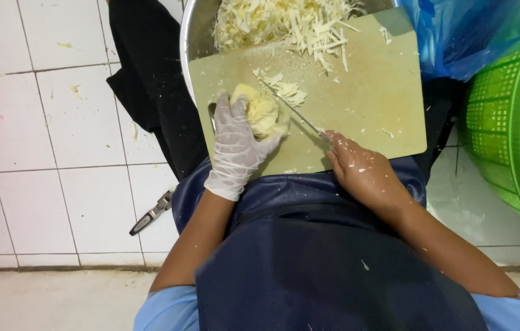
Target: A person is shredding cabbage using a knife on a cutting board while sitting on the floor.
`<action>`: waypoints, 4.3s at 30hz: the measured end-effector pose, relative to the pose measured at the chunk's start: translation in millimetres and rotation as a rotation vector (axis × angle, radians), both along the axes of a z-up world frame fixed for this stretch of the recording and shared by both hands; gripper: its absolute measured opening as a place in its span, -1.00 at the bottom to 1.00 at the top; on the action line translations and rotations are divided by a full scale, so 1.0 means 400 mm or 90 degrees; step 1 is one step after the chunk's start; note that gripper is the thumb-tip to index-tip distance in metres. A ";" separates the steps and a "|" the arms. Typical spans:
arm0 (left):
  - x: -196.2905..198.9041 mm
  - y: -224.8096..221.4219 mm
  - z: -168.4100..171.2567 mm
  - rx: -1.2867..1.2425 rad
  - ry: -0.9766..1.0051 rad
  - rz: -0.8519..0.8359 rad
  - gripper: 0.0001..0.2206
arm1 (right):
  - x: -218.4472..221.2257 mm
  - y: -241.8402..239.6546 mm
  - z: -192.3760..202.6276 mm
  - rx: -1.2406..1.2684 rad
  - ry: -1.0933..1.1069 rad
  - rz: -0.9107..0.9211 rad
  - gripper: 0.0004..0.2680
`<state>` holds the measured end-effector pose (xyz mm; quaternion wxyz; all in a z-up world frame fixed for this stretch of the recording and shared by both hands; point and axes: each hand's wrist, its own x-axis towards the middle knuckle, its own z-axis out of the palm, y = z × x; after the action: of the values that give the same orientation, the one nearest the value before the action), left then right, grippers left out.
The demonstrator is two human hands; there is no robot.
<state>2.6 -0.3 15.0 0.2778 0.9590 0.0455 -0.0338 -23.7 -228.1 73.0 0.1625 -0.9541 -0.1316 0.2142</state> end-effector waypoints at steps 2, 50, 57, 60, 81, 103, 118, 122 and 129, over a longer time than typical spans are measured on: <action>0.015 -0.001 0.008 0.000 -0.009 -0.011 -0.19 | -0.001 -0.009 -0.026 -0.003 -0.007 -0.004 -0.71; 0.019 0.026 -0.126 -0.250 -0.083 0.042 -0.82 | 0.037 0.036 -0.013 -0.023 -0.012 0.071 -0.68; 0.011 0.031 -0.139 -0.223 -0.092 0.043 -0.80 | 0.110 0.061 -0.183 0.023 -0.042 0.067 -0.66; 0.018 0.028 -0.114 -0.222 -0.118 0.036 -0.81 | 0.089 0.040 0.018 0.044 0.101 0.017 -0.64; 0.014 0.028 -0.100 -0.237 -0.172 0.006 -0.82 | 0.093 0.049 -0.163 -0.030 -0.148 0.134 -0.76; 0.023 0.018 -0.040 -0.287 -0.163 0.029 -0.78 | 0.115 0.075 -0.109 -0.076 -0.228 0.195 -0.64; 0.012 0.025 -0.075 -0.294 -0.137 0.055 -0.77 | 0.123 0.083 0.010 0.035 0.027 0.143 -0.71; 0.011 0.017 -0.051 -0.283 -0.129 0.056 -0.77 | 0.102 0.094 -0.002 0.049 0.159 0.076 -0.68; 0.019 0.021 -0.045 -0.241 -0.139 0.032 -0.76 | 0.130 0.076 0.033 0.100 0.136 0.010 -0.64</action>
<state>10.2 8.0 -2.9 0.4567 0.8864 0.0316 0.0691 28.3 -197.8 86.1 0.2483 -0.9092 -0.1375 0.3047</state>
